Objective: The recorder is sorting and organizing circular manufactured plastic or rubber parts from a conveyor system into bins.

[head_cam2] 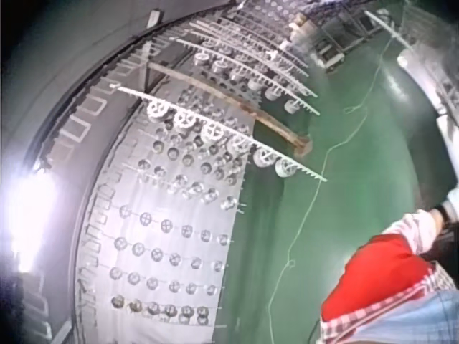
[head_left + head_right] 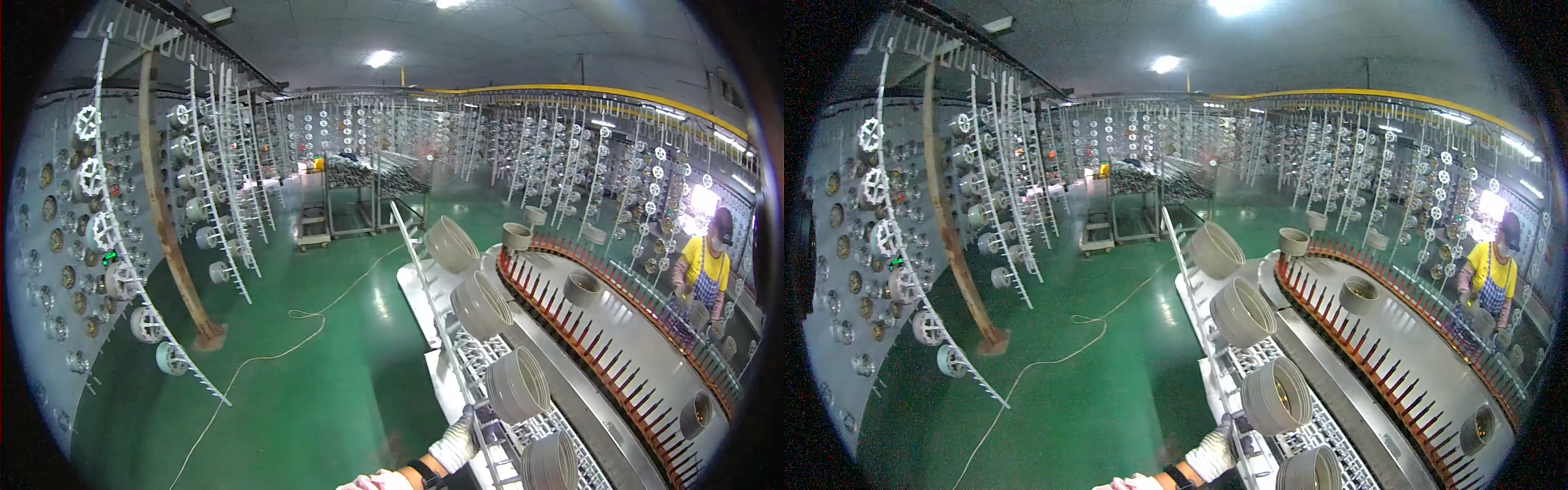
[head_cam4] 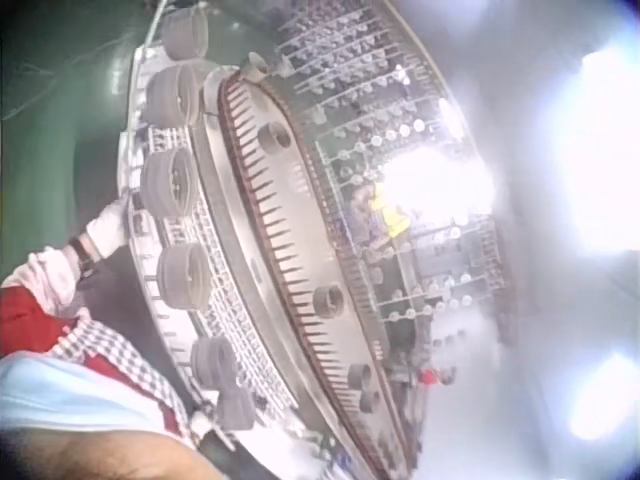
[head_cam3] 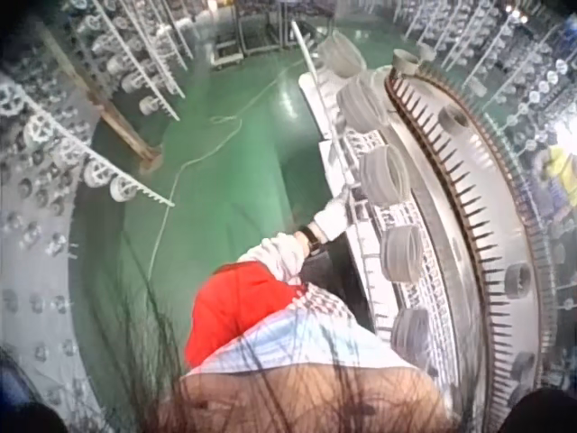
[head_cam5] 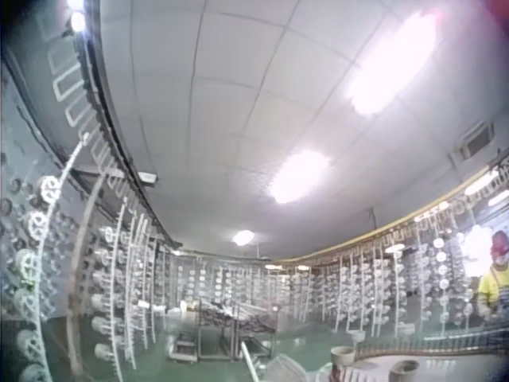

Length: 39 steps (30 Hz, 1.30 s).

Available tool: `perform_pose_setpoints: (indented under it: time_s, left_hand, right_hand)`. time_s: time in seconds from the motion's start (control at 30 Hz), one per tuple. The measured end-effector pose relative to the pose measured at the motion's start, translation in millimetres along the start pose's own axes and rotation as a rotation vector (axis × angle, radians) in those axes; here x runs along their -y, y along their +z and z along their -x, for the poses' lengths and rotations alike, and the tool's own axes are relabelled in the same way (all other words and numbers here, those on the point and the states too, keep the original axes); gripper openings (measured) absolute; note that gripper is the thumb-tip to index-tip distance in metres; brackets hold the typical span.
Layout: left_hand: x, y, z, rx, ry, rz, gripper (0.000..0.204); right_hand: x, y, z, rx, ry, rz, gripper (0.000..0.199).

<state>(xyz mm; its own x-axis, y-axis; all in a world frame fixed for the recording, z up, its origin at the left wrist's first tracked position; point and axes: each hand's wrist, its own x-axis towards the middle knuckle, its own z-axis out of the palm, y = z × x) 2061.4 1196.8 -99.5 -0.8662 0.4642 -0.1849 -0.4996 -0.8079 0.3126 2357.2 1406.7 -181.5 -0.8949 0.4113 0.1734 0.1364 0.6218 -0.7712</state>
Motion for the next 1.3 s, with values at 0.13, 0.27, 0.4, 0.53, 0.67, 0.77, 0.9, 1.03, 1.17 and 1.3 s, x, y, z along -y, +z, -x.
perform_pose_setpoints:
  time_s: [0.13, 0.27, 0.4, 0.53, 0.67, 0.77, 0.9, 1.03, 1.17, 1.3]
  left_hand:
    - [-46, 6, 58, -0.013, 0.162, -0.109, 0.055]
    - [-54, 49, 146, 0.031, 0.333, -0.165, 0.052]
    - [-11, 74, 222, -0.002, 0.426, -0.08, 0.05]
    - [3, 89, 288, -0.038, 0.59, -0.141, 0.044]
    - [5, 84, 334, 0.019, 0.793, -0.239, 0.044]
    - [-4, 99, 359, -0.265, 0.994, -0.238, 0.039]
    - [-36, 97, 399, -0.552, 1.31, -0.327, 0.031]
    - [-90, 90, 453, -0.775, 1.524, -0.431, 0.031]
    - [-149, 104, 506, -0.873, 1.684, -0.509, 0.028]
    - [-209, 135, 572, -0.869, 1.96, -0.513, 0.022]
  right_hand:
    - [5, 16, 12, 0.124, -0.066, -0.072, 0.03]
    - [-6, 20, 34, 0.224, -0.14, -0.151, 0.031]
    - [-38, 0, 56, 0.329, -0.207, -0.218, 0.031]
    - [-58, -5, 77, 0.39, -0.256, -0.291, 0.031]
    - [-77, -15, 92, 0.443, -0.302, -0.329, 0.031]
    - [-91, -17, 101, 0.456, -0.33, -0.359, 0.031]
    - [-139, 1, 101, 0.475, -0.332, -0.419, 0.032]
    - [-161, -8, 110, 0.499, -0.108, -0.357, 0.036]
    - [-172, -14, 120, 0.499, 0.153, -0.263, 0.041]
    - [-155, -2, 113, 0.472, 0.206, -0.412, 0.038]
